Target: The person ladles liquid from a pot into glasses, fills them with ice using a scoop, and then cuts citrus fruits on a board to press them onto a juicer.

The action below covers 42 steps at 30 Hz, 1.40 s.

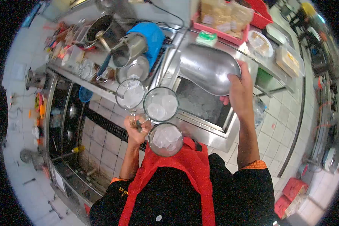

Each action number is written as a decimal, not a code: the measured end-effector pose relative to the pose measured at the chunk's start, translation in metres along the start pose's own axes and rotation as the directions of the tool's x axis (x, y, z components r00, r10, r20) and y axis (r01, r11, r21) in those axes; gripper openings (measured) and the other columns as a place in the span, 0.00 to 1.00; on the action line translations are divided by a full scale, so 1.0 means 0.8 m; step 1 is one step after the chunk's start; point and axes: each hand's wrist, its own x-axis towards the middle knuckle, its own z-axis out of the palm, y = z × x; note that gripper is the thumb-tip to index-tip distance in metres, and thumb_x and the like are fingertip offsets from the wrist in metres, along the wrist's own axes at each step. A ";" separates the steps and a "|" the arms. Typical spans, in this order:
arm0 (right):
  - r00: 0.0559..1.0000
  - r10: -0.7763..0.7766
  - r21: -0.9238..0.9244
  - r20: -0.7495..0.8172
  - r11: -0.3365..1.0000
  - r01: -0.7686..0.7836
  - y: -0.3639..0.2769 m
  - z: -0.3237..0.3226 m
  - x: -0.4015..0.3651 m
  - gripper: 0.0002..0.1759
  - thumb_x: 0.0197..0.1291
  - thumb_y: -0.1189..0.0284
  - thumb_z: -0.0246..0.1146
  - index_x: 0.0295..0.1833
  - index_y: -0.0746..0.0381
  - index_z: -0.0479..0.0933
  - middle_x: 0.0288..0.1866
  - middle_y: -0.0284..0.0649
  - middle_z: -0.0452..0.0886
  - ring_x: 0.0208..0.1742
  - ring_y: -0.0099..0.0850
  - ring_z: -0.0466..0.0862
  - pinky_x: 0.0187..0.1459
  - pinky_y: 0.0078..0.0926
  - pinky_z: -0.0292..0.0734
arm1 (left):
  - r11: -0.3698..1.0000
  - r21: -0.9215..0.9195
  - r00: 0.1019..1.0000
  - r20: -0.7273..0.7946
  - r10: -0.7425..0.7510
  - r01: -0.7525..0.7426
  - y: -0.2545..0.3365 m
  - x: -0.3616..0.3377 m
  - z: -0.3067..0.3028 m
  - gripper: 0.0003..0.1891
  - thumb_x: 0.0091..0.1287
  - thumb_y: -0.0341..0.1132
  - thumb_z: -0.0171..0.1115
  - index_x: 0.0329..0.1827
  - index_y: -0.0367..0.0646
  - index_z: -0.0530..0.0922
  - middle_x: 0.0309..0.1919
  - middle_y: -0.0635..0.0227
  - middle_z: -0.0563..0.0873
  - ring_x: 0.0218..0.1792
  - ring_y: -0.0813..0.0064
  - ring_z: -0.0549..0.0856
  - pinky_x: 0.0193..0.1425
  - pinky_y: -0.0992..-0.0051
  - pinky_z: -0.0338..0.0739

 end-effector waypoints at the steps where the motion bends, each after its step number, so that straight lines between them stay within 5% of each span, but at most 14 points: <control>1: 0.972 0.204 -0.032 0.120 0.979 -0.202 0.019 0.008 0.015 0.19 0.63 0.75 0.45 0.60 0.60 0.63 0.45 0.44 0.77 0.24 0.25 0.78 0.13 0.19 0.68 | 0.998 -0.056 0.997 -0.071 -0.030 0.026 0.009 -0.012 -0.008 0.13 0.50 0.21 0.57 0.24 0.44 0.60 0.20 0.78 0.66 0.23 0.85 0.69 0.26 0.81 0.70; 6: 0.601 0.552 -0.073 0.578 0.769 -0.635 0.179 0.173 0.068 0.24 0.66 0.52 0.44 0.57 0.58 0.67 0.44 0.43 0.77 0.28 0.33 0.79 0.15 0.25 0.70 | 0.966 0.187 0.950 -0.224 0.217 -0.176 -0.027 -0.063 -0.083 0.25 0.50 0.26 0.67 0.49 0.43 0.65 0.17 0.74 0.72 0.19 0.79 0.75 0.26 0.74 0.72; 7: 0.637 0.436 0.013 0.635 0.820 -0.573 0.188 0.221 0.066 0.28 0.66 0.50 0.43 0.58 0.61 0.69 0.49 0.45 0.76 0.32 0.34 0.82 0.17 0.27 0.75 | 0.848 0.485 0.951 -0.096 0.293 -0.213 -0.012 -0.063 -0.105 0.23 0.51 0.28 0.67 0.47 0.43 0.66 0.17 0.73 0.73 0.20 0.79 0.75 0.28 0.73 0.73; 8: 0.676 0.274 0.142 0.684 0.859 -0.491 0.273 0.292 0.085 0.31 0.66 0.52 0.44 0.63 0.66 0.66 0.56 0.51 0.75 0.37 0.35 0.85 0.19 0.29 0.79 | 0.952 0.293 0.929 -0.322 0.184 -0.088 -0.011 -0.068 -0.102 0.17 0.51 0.28 0.65 0.41 0.42 0.68 0.16 0.71 0.73 0.19 0.79 0.75 0.28 0.75 0.72; 10: 0.737 0.219 -0.373 0.640 0.926 0.050 0.199 0.340 0.083 0.36 0.66 0.58 0.46 0.69 0.75 0.51 0.63 0.69 0.67 0.42 0.49 0.84 0.38 0.40 0.83 | 0.931 0.357 0.928 -0.318 0.194 -0.072 -0.005 -0.066 -0.126 0.15 0.52 0.29 0.63 0.38 0.44 0.65 0.25 0.72 0.73 0.23 0.81 0.74 0.27 0.79 0.71; 11: 0.807 0.382 -0.263 0.450 0.921 -0.289 0.171 0.365 0.073 0.37 0.67 0.58 0.45 0.69 0.76 0.48 0.62 0.71 0.67 0.46 0.55 0.82 0.49 0.46 0.78 | 0.985 0.158 0.864 -0.502 0.022 0.067 -0.002 -0.068 -0.122 0.17 0.52 0.30 0.63 0.39 0.44 0.63 0.28 0.72 0.70 0.25 0.82 0.72 0.27 0.80 0.71; 15: 0.957 0.115 -0.393 0.267 0.919 -0.001 0.203 0.440 0.075 0.28 0.66 0.56 0.47 0.57 0.71 0.59 0.44 0.67 0.79 0.44 0.62 0.81 0.53 0.56 0.70 | 0.993 0.000 0.924 -0.365 0.113 -0.122 -0.004 -0.059 -0.175 0.20 0.51 0.25 0.62 0.42 0.45 0.60 0.28 0.72 0.68 0.25 0.79 0.71 0.27 0.79 0.72; 21: 0.974 0.158 -0.563 0.165 0.825 -0.038 0.178 0.426 0.048 0.26 0.67 0.57 0.48 0.56 0.69 0.58 0.41 0.60 0.82 0.45 0.58 0.82 0.49 0.51 0.74 | 0.997 -0.080 0.999 -0.038 0.019 -0.022 -0.013 -0.040 -0.281 0.25 0.52 0.26 0.63 0.47 0.47 0.56 0.35 0.67 0.69 0.30 0.78 0.72 0.29 0.78 0.73; 26: 0.981 -0.193 -0.491 0.013 0.854 0.175 0.138 0.416 -0.008 0.25 0.63 0.57 0.57 0.53 0.68 0.67 0.37 0.56 0.82 0.38 0.55 0.82 0.41 0.47 0.77 | 0.998 -0.039 0.983 0.176 0.055 -0.049 -0.039 -0.025 -0.351 0.27 0.53 0.23 0.64 0.46 0.48 0.55 0.37 0.68 0.68 0.32 0.78 0.71 0.33 0.76 0.74; 28: 0.988 -0.036 -0.327 0.151 0.941 0.084 0.042 0.418 -0.060 0.25 0.66 0.54 0.54 0.53 0.67 0.72 0.44 0.56 0.81 0.43 0.52 0.82 0.45 0.44 0.77 | 0.988 -0.149 0.987 0.152 0.052 -0.030 -0.024 -0.020 -0.346 0.26 0.53 0.20 0.63 0.46 0.48 0.55 0.37 0.68 0.68 0.32 0.78 0.71 0.35 0.75 0.75; 30: 0.917 -0.104 0.349 0.384 0.936 -0.040 0.010 0.444 -0.087 0.27 0.69 0.52 0.51 0.57 0.67 0.71 0.43 0.56 0.81 0.43 0.49 0.83 0.45 0.38 0.76 | 0.992 -0.128 0.987 0.159 0.026 -0.006 -0.025 -0.015 -0.348 0.26 0.53 0.21 0.62 0.46 0.47 0.55 0.36 0.68 0.68 0.32 0.79 0.71 0.35 0.75 0.76; 36: 0.780 -0.288 0.071 0.556 0.951 0.301 -0.076 0.418 -0.139 0.27 0.72 0.57 0.49 0.61 0.71 0.70 0.54 0.53 0.80 0.56 0.36 0.81 0.56 0.28 0.73 | 0.997 -0.073 0.977 0.206 0.050 -0.036 -0.004 -0.007 -0.339 0.17 0.54 0.27 0.62 0.38 0.45 0.60 0.28 0.72 0.67 0.26 0.81 0.69 0.26 0.81 0.70; 39: 0.726 -0.413 0.007 0.550 0.872 0.490 -0.085 0.412 -0.165 0.23 0.71 0.60 0.50 0.56 0.71 0.74 0.48 0.52 0.80 0.51 0.45 0.81 0.52 0.35 0.74 | 0.999 -0.041 0.979 0.205 0.013 -0.005 0.019 -0.007 -0.325 0.14 0.49 0.28 0.63 0.18 0.42 0.63 0.16 0.77 0.69 0.20 0.84 0.69 0.25 0.80 0.71; 42: 0.678 -0.572 -0.060 0.461 0.743 0.667 -0.082 0.411 -0.171 0.21 0.70 0.62 0.52 0.53 0.70 0.75 0.45 0.53 0.79 0.50 0.50 0.79 0.51 0.39 0.73 | 0.994 -0.074 0.978 0.186 0.092 -0.079 0.019 -0.018 -0.313 0.12 0.49 0.27 0.64 0.21 0.41 0.65 0.18 0.76 0.70 0.21 0.84 0.71 0.25 0.80 0.70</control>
